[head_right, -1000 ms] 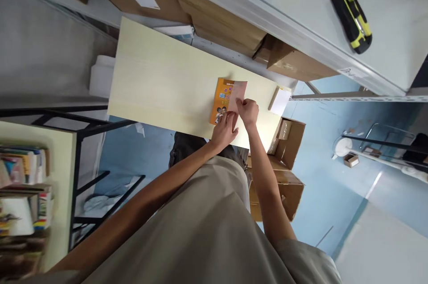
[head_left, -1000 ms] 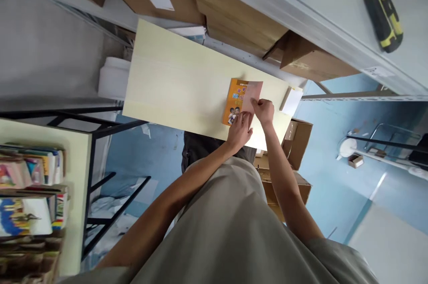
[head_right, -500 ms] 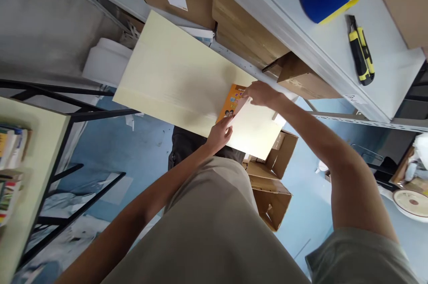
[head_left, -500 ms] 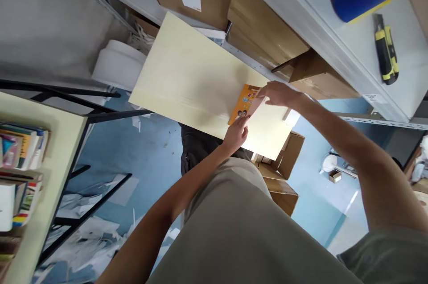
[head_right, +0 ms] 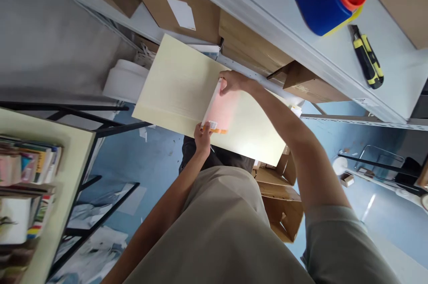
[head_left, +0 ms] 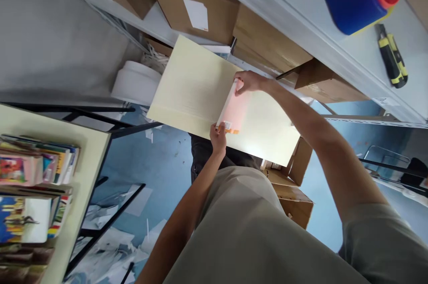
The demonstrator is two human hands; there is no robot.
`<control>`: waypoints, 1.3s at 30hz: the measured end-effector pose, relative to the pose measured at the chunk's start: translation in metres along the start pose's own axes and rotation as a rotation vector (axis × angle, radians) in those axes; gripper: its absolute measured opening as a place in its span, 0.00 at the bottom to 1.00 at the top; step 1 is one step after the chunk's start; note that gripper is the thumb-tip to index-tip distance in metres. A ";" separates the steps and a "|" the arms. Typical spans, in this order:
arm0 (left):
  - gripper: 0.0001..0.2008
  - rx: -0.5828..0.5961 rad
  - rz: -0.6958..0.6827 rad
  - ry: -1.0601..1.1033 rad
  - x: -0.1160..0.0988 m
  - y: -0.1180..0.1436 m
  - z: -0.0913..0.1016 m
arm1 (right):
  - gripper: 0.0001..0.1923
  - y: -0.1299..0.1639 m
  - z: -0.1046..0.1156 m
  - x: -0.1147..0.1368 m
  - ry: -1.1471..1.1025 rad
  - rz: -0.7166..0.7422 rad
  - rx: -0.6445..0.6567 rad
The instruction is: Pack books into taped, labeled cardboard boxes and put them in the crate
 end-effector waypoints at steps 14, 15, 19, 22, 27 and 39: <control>0.12 0.137 0.147 -0.649 0.000 -0.055 0.019 | 0.21 -0.037 -0.070 0.032 0.175 -0.308 -0.116; 0.11 0.158 0.114 -0.742 -0.008 -0.057 0.024 | 0.23 -0.035 -0.071 0.036 0.183 -0.325 -0.147; 0.13 0.198 -0.087 -1.243 -0.048 -0.059 0.037 | 0.31 -0.015 -0.080 0.060 0.227 -0.273 -0.264; 0.19 0.158 -0.313 -1.570 -0.086 -0.051 0.027 | 0.31 0.024 -0.090 0.075 0.223 -0.207 -0.333; 0.35 0.214 -0.706 -1.526 -0.146 -0.016 -0.048 | 0.27 0.111 -0.092 0.079 0.221 -0.119 -0.469; 0.37 0.680 -1.674 -0.811 -0.346 0.181 -0.300 | 0.31 0.331 0.144 0.035 0.365 -0.204 -1.017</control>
Point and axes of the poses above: each hand's wrist, its own y-axis away from the middle knuckle, its own z-axis out of the back of the hand, x = y × z, the point moved 9 cm from there along -y, towards the middle knuckle, and after that the axes turned 10 degrees about -y, right-handed, at the moved point
